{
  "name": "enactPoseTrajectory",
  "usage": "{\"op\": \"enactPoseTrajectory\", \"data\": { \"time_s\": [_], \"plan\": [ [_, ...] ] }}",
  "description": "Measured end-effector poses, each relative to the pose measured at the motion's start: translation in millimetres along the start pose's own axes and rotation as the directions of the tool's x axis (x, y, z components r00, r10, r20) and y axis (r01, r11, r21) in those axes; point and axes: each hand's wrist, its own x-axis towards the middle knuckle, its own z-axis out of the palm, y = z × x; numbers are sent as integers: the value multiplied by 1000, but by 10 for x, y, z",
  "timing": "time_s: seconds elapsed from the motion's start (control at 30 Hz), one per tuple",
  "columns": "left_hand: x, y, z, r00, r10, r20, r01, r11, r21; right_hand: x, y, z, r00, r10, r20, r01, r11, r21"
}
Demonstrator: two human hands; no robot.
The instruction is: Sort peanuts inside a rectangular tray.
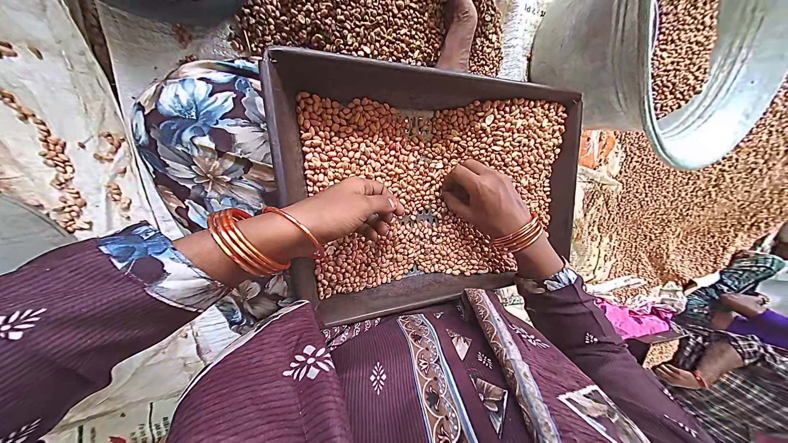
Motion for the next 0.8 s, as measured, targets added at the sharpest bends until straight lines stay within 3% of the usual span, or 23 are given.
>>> {"op": "enactPoseTrajectory", "data": {
  "time_s": [0.1,0.2,0.43,0.6,0.67,0.77,0.8],
  "plan": [
    [-1,6,0,1000,5,-3,-4,999,37,-19,25,-85,999,44,25,-46,994,103],
    [-8,18,5,1000,-5,-2,5,998,69,-58,15,-95,995,-47,84,33,987,159],
    [-17,24,1,1000,-3,15,2,998,61,-50,-128,19,991,-104,87,103,995,14],
    [-17,37,13,999,-23,41,23,1000,1,-50,-298,-108,986,-11,168,16,1000,-27],
    [-12,21,17,998,-33,52,33,999,-8,4,-385,-197,987,-31,157,23,998,55],
    [3,-22,22,998,-35,47,37,999,-39,112,-503,-340,983,-170,65,143,941,305],
    [10,-24,27,998,-39,39,41,998,-56,159,-513,-376,982,-188,25,171,934,314]
  ]
}}
